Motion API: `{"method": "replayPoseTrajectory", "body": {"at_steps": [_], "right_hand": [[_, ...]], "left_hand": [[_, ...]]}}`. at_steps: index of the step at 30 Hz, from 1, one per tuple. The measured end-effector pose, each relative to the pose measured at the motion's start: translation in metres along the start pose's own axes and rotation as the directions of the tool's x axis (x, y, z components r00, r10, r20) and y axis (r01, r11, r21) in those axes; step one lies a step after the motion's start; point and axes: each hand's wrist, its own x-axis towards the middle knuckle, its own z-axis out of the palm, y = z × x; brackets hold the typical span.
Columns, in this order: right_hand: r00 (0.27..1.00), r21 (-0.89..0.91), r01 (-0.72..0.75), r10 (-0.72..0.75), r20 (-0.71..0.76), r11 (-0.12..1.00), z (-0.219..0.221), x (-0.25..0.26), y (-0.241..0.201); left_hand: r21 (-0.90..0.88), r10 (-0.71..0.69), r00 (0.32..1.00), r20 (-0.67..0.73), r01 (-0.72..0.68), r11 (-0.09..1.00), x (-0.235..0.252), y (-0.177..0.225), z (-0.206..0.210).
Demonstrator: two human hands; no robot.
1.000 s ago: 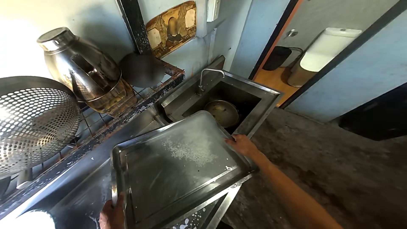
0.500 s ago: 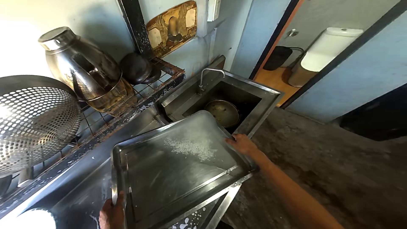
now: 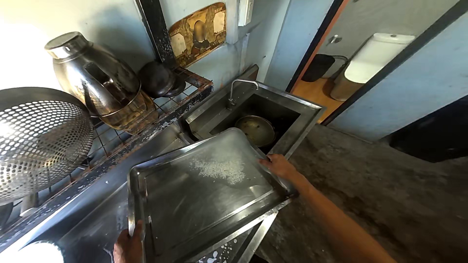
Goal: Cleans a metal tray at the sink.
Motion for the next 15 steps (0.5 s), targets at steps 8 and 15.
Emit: {"method": "replayPoseTrajectory", "body": {"at_steps": [8,15], "right_hand": [[1.000,-0.002,0.002,-0.002,0.005,1.000,-0.0027,-0.0003,-0.0016],[1.000,0.027,-0.005,0.005,0.003,1.000,-0.0051,-0.0016,-0.0048]], "left_hand": [[-0.026,0.006,1.000,0.008,-0.006,1.000,-0.0027,0.0032,-0.0038],[-0.047,0.017,1.000,0.014,-0.016,0.999,-0.0053,0.0051,-0.0075]]}}
